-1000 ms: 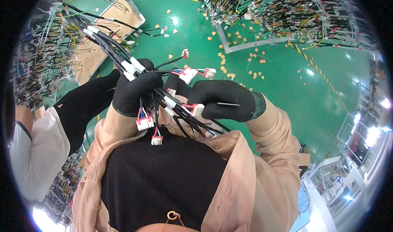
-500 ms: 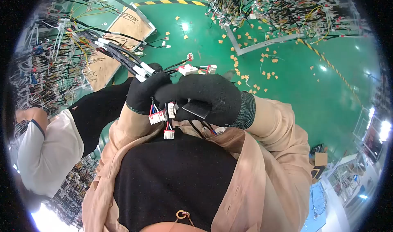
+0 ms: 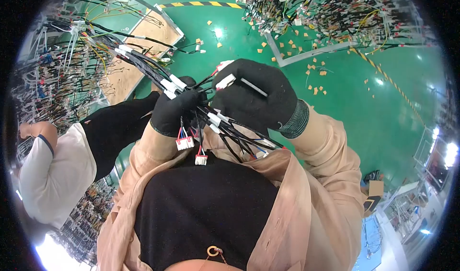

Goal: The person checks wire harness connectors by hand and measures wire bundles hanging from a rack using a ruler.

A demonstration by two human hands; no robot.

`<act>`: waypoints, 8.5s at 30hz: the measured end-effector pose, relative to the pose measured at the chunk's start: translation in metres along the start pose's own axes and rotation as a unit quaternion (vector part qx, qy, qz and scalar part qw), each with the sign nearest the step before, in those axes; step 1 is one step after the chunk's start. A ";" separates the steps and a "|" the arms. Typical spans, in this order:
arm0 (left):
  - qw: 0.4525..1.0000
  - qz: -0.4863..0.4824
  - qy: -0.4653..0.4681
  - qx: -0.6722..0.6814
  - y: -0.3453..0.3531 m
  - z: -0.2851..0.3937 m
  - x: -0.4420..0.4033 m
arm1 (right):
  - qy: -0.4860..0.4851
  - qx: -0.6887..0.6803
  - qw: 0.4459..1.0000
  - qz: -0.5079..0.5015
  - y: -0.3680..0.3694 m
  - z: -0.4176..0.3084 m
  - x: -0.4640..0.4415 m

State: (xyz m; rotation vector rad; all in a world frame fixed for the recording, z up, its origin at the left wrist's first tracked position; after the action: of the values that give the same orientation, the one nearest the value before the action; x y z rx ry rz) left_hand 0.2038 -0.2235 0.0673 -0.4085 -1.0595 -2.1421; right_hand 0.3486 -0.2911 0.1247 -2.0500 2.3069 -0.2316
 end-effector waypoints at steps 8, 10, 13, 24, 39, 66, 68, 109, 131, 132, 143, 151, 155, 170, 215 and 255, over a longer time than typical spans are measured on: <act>0.996 -0.073 0.021 0.046 -0.009 -0.009 -0.012 | 0.097 -0.093 0.991 0.023 -0.007 0.016 -0.012; 0.998 -0.023 0.021 0.057 -0.017 -0.013 -0.014 | 0.124 -0.085 0.989 -0.006 -0.005 0.020 -0.013; 0.999 -0.010 0.014 0.047 -0.022 -0.007 -0.020 | 0.098 -0.030 0.994 0.034 -0.011 0.033 -0.009; 0.996 0.012 0.086 0.022 -0.032 -0.003 -0.035 | 0.037 0.319 0.947 -0.023 0.034 -0.030 0.028; 0.995 -0.084 0.045 0.005 -0.045 0.013 -0.008 | 0.172 0.198 0.958 -0.115 0.107 -0.003 -0.003; 0.965 -0.262 -0.020 0.014 -0.070 0.043 0.025 | 0.096 0.186 0.975 -0.077 0.124 -0.047 -0.004; 0.968 -0.243 -0.043 0.053 -0.073 0.038 0.022 | 0.095 0.144 0.984 -0.042 0.123 -0.046 -0.003; 0.998 -0.044 0.039 0.025 -0.051 0.015 0.012 | 0.209 0.526 0.805 -0.177 0.150 -0.019 -0.002; 0.962 -0.266 -0.021 0.051 -0.047 0.030 0.034 | 0.121 -0.127 0.954 -0.242 0.115 -0.007 0.014; 0.964 -0.260 -0.022 0.052 -0.045 0.031 0.035 | 0.148 -0.105 0.949 -0.257 0.116 -0.009 0.014; 0.973 -0.219 -0.047 0.054 -0.035 0.042 0.046 | 0.108 -0.111 0.952 -0.266 0.117 -0.017 0.011; 0.976 -0.204 -0.023 0.074 -0.031 0.042 0.042 | 0.004 -0.018 0.949 -0.315 0.112 -0.031 0.003; 0.978 -0.202 -0.005 0.052 -0.037 0.038 0.032 | -0.064 0.010 0.977 -0.204 0.105 -0.035 0.008; 0.986 -0.150 0.066 0.012 -0.046 0.032 0.021 | -0.041 0.217 0.974 -0.043 0.105 -0.067 -0.009; 0.992 -0.078 0.058 0.082 -0.042 0.036 0.031 | 0.085 0.142 0.981 -0.097 0.108 -0.051 0.032; 0.978 -0.087 0.131 0.138 -0.116 0.061 0.006 | 0.117 0.227 0.958 -0.128 0.138 0.003 -0.065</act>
State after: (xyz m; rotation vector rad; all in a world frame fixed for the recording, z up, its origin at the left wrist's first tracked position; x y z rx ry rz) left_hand 0.1163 -0.1298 0.0423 0.0997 -1.2510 -2.0862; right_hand 0.2211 -0.2113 0.0983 -2.1464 1.8448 -0.9627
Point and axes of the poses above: each hand's wrist, its own x-axis away from the middle knuckle, its own y-axis out of the palm, z = x × y, the point moved 5 cm from there along -x, towards the middle knuckle, and after that the axes turned 7 degrees about x, right-handed, at the moved point
